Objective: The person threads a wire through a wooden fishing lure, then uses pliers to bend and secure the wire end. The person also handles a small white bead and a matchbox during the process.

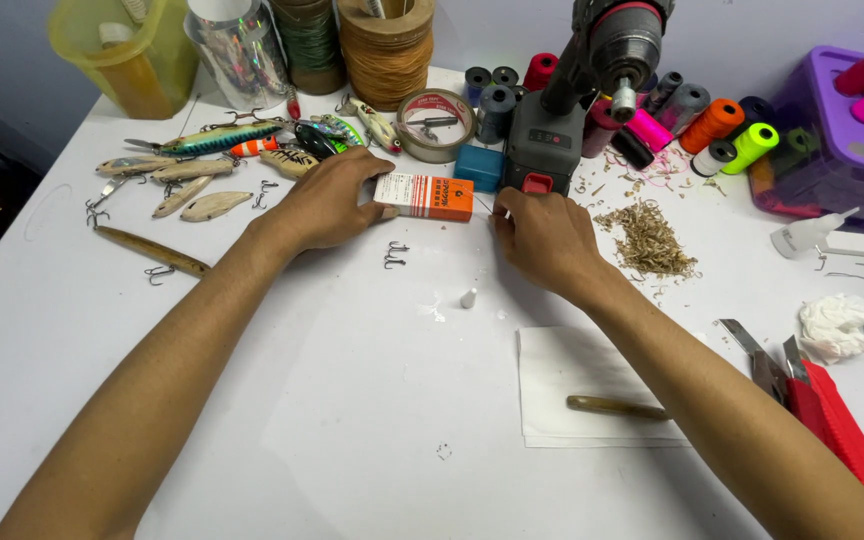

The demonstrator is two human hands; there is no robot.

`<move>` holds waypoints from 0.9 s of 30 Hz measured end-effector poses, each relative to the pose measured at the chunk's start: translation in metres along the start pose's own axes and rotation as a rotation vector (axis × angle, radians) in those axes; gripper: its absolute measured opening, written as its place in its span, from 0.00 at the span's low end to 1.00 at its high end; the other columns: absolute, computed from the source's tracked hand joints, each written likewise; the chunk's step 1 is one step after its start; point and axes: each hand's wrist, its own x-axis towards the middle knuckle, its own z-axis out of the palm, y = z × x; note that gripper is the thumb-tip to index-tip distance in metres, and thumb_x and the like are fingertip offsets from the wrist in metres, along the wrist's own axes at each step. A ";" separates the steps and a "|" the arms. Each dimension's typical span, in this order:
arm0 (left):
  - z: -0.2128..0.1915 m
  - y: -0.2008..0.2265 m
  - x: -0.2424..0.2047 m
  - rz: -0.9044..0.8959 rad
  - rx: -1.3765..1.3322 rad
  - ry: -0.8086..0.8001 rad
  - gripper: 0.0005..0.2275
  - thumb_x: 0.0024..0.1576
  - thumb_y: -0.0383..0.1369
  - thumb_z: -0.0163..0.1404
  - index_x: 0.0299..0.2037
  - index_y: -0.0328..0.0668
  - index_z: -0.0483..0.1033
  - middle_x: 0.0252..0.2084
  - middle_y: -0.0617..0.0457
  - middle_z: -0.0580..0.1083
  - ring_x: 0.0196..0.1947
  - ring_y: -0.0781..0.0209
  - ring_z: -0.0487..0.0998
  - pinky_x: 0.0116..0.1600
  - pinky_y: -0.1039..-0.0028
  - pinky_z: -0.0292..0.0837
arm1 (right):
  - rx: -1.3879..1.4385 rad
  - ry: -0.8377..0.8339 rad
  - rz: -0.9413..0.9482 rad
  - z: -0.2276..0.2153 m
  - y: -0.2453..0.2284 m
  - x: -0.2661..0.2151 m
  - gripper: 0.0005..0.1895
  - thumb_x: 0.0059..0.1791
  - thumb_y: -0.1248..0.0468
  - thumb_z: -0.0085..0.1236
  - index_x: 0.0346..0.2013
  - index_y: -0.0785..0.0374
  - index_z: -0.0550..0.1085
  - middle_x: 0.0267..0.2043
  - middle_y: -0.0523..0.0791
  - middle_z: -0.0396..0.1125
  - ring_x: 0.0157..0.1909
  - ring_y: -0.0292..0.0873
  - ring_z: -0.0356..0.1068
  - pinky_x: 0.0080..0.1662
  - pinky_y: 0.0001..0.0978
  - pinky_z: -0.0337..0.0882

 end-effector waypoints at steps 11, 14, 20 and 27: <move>-0.005 0.002 -0.004 -0.003 -0.023 0.017 0.24 0.48 0.36 0.54 0.55 0.41 0.65 0.47 0.49 0.64 0.49 0.54 0.66 0.50 0.66 0.60 | -0.068 -0.046 0.004 0.002 -0.001 0.005 0.10 0.48 0.59 0.41 0.37 0.55 0.70 0.28 0.50 0.68 0.28 0.60 0.66 0.26 0.50 0.63; -0.010 0.007 -0.009 -0.017 -0.049 0.015 0.24 0.48 0.36 0.54 0.56 0.42 0.64 0.46 0.49 0.64 0.49 0.54 0.65 0.50 0.66 0.60 | -0.069 -0.039 -0.003 0.003 0.000 0.005 0.10 0.48 0.59 0.41 0.37 0.55 0.71 0.27 0.50 0.68 0.28 0.61 0.66 0.26 0.50 0.63; -0.013 0.009 -0.018 -0.036 -0.108 0.038 0.22 0.49 0.35 0.53 0.55 0.43 0.65 0.46 0.51 0.64 0.49 0.55 0.65 0.51 0.67 0.59 | -0.037 -0.059 0.015 -0.003 -0.001 0.004 0.11 0.48 0.57 0.44 0.40 0.56 0.70 0.30 0.51 0.68 0.30 0.60 0.66 0.28 0.50 0.64; -0.004 0.006 -0.037 0.227 -0.168 0.490 0.09 0.55 0.32 0.52 0.39 0.32 0.76 0.32 0.49 0.71 0.20 0.64 0.64 0.26 0.73 0.60 | 0.111 0.104 -0.065 -0.028 0.010 -0.023 0.10 0.47 0.59 0.51 0.39 0.58 0.73 0.29 0.43 0.72 0.27 0.47 0.71 0.29 0.44 0.68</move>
